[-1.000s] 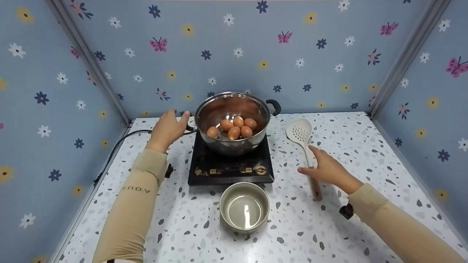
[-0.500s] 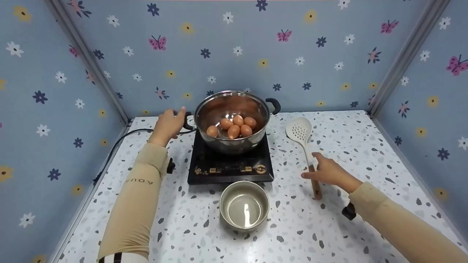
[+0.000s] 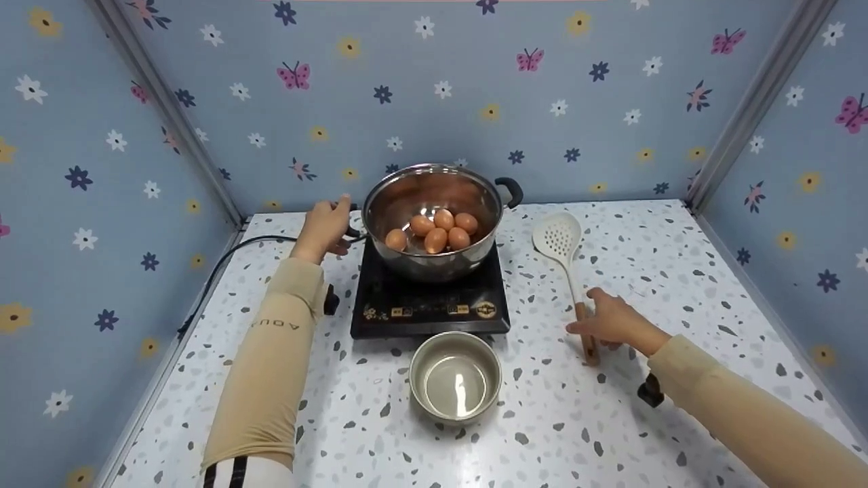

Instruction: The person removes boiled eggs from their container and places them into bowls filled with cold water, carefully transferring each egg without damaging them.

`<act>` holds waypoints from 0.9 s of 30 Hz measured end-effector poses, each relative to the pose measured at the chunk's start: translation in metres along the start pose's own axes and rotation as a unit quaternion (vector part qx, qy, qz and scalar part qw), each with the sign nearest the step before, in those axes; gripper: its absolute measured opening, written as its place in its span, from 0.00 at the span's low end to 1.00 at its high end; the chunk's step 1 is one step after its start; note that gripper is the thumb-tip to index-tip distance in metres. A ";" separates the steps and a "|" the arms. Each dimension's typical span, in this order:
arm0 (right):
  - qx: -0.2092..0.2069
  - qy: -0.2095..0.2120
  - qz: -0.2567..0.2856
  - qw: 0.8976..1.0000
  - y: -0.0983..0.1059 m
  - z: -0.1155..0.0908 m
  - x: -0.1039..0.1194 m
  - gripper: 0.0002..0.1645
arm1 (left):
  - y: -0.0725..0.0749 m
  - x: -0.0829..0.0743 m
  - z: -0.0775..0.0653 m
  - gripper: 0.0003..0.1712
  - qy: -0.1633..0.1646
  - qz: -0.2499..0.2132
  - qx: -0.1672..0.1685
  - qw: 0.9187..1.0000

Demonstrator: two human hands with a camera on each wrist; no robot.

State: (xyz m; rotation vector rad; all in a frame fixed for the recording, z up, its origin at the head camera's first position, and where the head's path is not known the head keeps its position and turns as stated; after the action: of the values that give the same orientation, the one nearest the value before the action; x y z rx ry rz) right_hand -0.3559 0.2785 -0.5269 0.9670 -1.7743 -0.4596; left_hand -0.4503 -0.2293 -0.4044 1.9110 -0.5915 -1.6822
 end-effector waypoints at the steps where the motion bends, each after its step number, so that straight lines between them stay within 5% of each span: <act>1: -0.001 -0.001 -0.001 1.000 0.000 0.000 0.000 0.62 | -0.001 0.000 0.000 0.42 0.001 -0.002 0.001 1.000; 10: 0.001 -0.013 -0.015 1.000 -0.005 0.002 -0.009 0.60 | -0.013 -0.001 0.010 0.26 0.002 -0.008 -0.012 1.000; 27: -0.012 0.027 -0.037 0.999 -0.009 0.006 -0.008 0.47 | -0.017 0.003 0.017 0.25 0.003 -0.024 -0.030 0.999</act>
State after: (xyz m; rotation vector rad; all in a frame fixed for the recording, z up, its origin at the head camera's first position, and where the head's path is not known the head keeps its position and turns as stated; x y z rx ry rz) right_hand -0.3568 0.2784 -0.5399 1.0214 -1.6854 -0.4967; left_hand -0.4673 -0.2196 -0.4192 1.9009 -0.4908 -1.7032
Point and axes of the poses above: each hand's wrist, its own z-axis towards the middle knuckle, its own y-axis out of the back of the hand, x = y × z, the point moved 9 cm from there along z, towards the middle knuckle, and after that the axes turned 5 degrees about z, right-handed, at the moved point
